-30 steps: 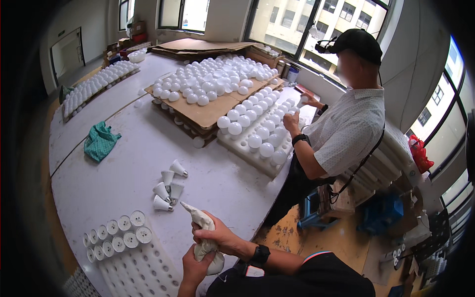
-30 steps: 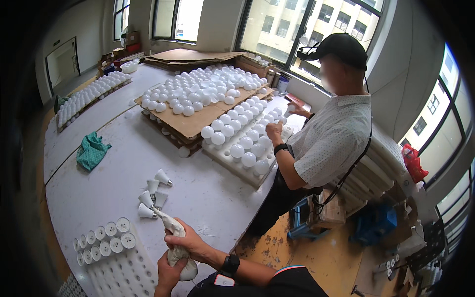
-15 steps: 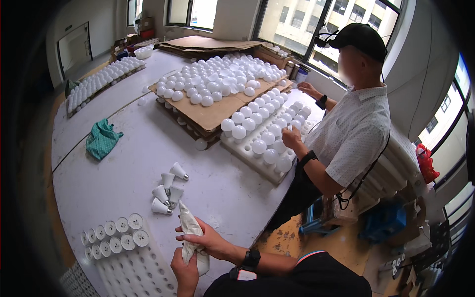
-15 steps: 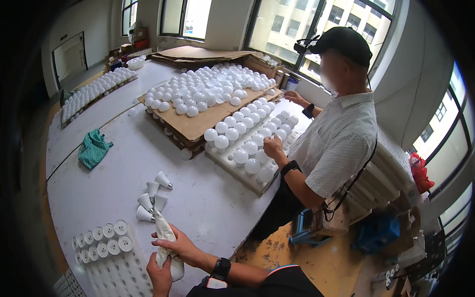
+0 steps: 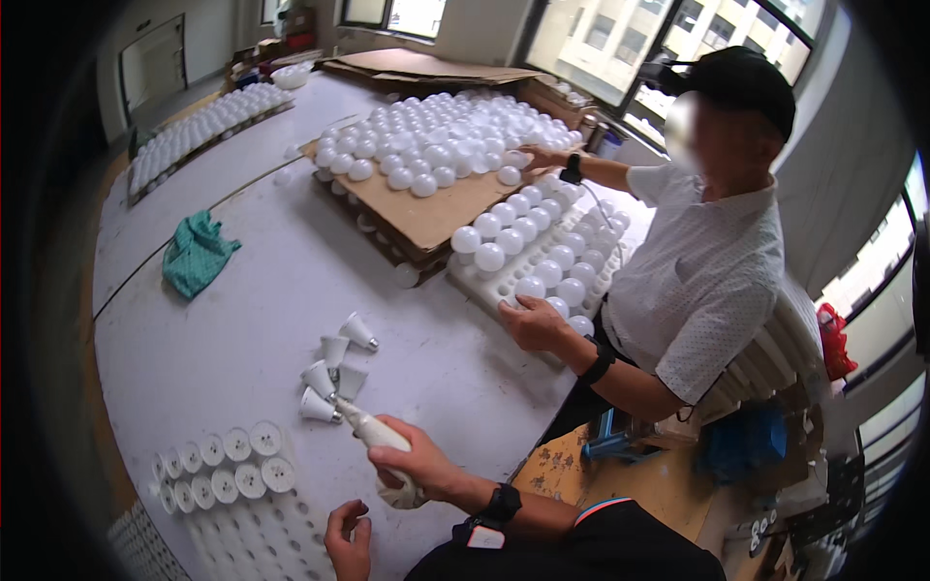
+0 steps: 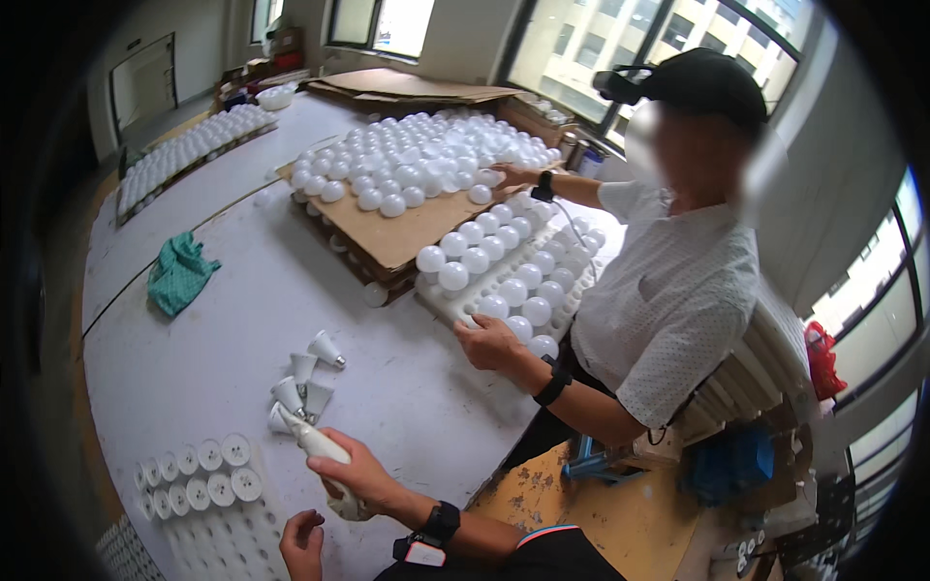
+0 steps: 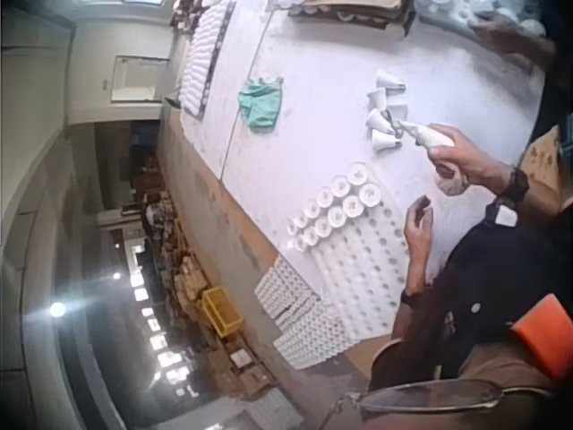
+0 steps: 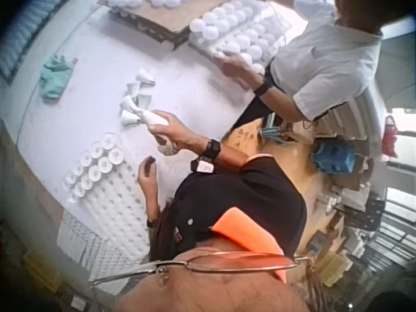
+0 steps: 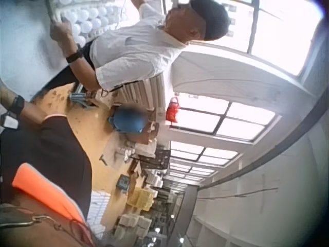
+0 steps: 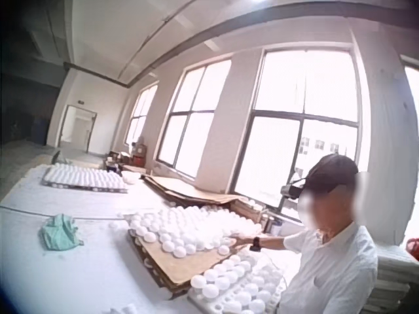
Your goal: Applying sealant to the base of LED light bulbs and organizing them into trays.
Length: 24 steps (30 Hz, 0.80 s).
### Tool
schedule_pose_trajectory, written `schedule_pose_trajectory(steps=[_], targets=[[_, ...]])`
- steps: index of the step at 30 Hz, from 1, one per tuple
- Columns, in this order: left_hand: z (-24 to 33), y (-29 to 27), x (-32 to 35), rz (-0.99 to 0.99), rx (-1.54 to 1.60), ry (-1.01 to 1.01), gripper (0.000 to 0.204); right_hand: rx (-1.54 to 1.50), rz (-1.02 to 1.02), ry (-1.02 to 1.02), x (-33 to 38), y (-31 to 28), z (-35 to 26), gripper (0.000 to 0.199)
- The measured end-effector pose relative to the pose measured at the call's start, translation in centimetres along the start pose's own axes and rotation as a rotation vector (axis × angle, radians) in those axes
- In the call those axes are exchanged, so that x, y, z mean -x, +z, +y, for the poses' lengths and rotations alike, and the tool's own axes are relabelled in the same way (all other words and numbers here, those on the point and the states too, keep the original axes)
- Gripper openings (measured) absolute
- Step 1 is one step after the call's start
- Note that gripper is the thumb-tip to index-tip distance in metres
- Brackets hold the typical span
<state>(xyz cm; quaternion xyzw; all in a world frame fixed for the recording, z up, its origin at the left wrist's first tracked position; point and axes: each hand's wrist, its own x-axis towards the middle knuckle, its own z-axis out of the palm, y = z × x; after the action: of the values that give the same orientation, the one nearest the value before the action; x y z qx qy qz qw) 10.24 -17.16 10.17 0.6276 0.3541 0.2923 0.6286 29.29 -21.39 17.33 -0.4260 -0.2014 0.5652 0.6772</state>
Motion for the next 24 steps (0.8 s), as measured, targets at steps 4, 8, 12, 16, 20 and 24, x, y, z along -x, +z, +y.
schedule_pose_trajectory(steps=[4,8,12,16,20,24], targets=[[-3.3,-4.6,0.2,0.29,0.388,-0.464,0.017,0.089,-0.016,-0.025,1.0,-0.8,-2.3,0.022],[-7.1,-6.9,-0.9,0.466,0.348,-0.467,0.026,0.193,-0.036,0.003,1.5,-1.6,-2.9,0.028],[-8.4,-6.7,-3.5,0.508,0.102,-0.323,0.045,0.403,-0.007,0.019,1.7,-1.1,-2.3,0.035],[-10.0,-6.4,-6.1,0.504,0.166,-0.24,0.062,0.448,-0.056,-0.001,1.8,0.0,-2.2,0.034],[-10.7,-5.7,-8.7,0.564,-0.003,-0.208,0.052,0.308,-0.072,0.03,2.9,0.2,-3.0,0.028],[-10.9,-4.9,-8.7,0.563,0.007,-0.107,0.047,0.295,0.001,-0.008,3.5,0.2,-3.1,0.031]])
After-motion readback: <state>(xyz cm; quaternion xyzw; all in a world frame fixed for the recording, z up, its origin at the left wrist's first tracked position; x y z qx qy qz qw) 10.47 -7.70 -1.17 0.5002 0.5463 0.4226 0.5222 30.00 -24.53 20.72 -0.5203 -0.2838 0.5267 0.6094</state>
